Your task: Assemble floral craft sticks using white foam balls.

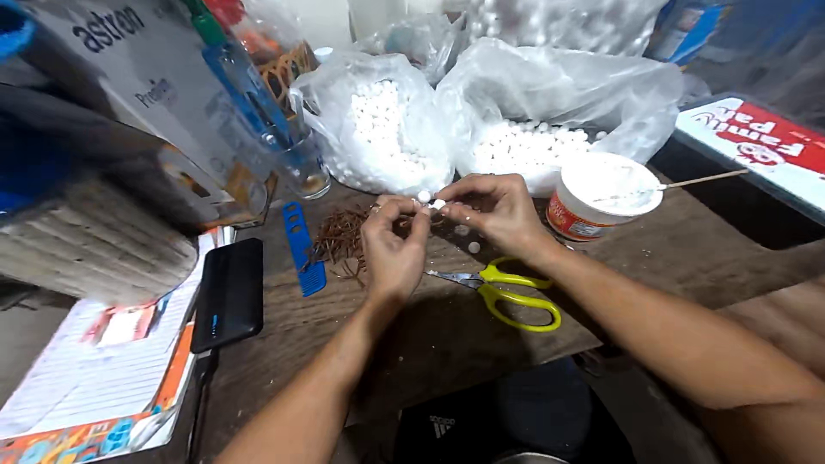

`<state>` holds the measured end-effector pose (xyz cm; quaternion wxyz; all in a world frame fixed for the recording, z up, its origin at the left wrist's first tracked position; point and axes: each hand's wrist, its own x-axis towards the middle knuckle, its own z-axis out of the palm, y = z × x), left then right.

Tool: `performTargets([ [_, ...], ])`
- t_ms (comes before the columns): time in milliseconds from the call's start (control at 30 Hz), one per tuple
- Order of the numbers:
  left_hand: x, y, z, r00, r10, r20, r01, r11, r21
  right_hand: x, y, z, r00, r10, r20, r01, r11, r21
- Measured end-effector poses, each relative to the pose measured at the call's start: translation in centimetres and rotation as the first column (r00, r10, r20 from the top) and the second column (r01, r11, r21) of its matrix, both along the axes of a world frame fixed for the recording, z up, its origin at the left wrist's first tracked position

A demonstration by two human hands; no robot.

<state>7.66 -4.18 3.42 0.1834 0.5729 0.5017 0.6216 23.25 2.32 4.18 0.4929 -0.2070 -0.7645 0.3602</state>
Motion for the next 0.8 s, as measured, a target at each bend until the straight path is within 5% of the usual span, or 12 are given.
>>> performTargets([
  [433,0.03,0.12,-0.21,1.0,-0.023,-0.013,0.024,0.999,0.035,-0.01,0.24,-0.15,0.998,0.04,-0.038,-0.047,0.98,-0.191],
  [800,-0.05,-0.06,0.47,0.998,-0.031,0.062,0.034,0.998,-0.045,0.15,-0.12,0.37,0.999,0.038,-0.013,-0.038,0.999,-0.029],
])
